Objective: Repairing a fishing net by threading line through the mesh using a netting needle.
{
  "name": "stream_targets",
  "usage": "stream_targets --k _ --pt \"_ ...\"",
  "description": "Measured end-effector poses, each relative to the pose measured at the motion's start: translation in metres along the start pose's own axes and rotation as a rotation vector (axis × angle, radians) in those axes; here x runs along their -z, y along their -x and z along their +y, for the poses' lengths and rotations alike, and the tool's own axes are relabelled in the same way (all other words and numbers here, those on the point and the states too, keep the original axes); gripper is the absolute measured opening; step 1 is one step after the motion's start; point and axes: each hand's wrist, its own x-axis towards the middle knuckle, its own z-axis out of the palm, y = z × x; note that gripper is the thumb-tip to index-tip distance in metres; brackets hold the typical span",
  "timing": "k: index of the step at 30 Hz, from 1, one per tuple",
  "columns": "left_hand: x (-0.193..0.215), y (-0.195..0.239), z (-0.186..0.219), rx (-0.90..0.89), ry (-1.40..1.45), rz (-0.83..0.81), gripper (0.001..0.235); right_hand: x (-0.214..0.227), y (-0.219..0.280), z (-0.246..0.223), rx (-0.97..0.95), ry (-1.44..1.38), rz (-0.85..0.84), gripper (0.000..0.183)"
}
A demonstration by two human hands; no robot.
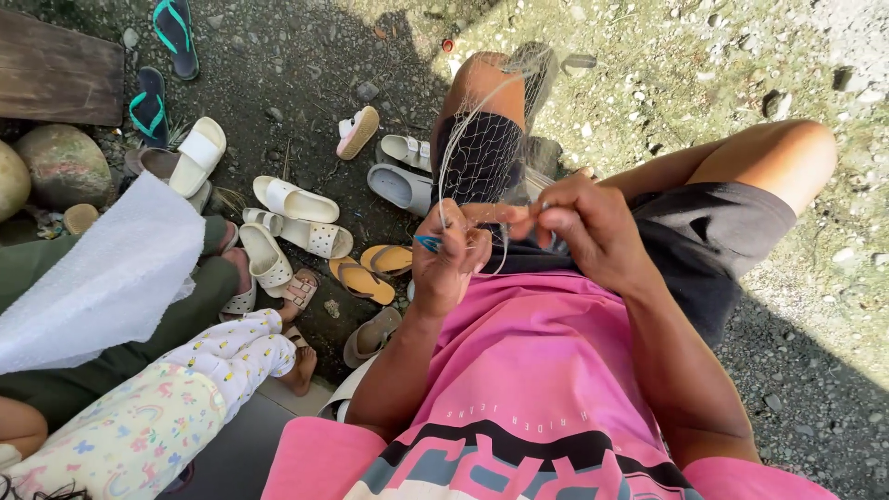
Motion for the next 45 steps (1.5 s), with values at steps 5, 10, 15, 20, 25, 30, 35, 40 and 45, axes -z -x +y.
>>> stream_targets --k 5,10,15,20,25,30,35,40,45 --pt "-0.001 -0.014 0.009 -0.209 -0.384 0.121 0.04 0.011 0.021 -0.017 -0.061 0.276 -0.059 0.014" --pt "-0.002 -0.019 0.001 -0.212 -0.261 0.176 0.034 0.011 0.026 -0.025 -0.159 0.292 -0.018 0.012" --pt "-0.003 -0.022 0.006 -0.199 -0.347 0.182 0.035 0.014 0.032 -0.017 -0.235 0.276 0.001 0.009" --pt "0.004 -0.03 0.001 -0.224 -0.444 0.269 0.038 0.028 0.039 -0.013 -0.207 0.447 -0.013 0.008" --pt "0.007 -0.029 0.003 0.018 0.105 0.214 0.037 0.036 0.05 -0.007 -0.226 0.539 -0.025 0.008" --pt "0.001 -0.028 0.011 0.107 0.231 0.136 0.041 0.042 0.06 0.002 -0.25 0.559 -0.015 0.009" --pt "-0.006 -0.021 0.009 -0.016 0.049 0.049 0.042 0.042 0.055 0.002 -0.226 0.483 0.08 0.006" --pt "-0.008 -0.016 0.007 -0.119 0.01 0.012 0.041 0.025 0.016 -0.03 -0.082 0.339 0.216 0.014" --pt "-0.004 -0.011 -0.003 -0.12 -0.043 -0.018 0.041 0.001 0.0 -0.037 0.006 0.311 0.362 0.025"
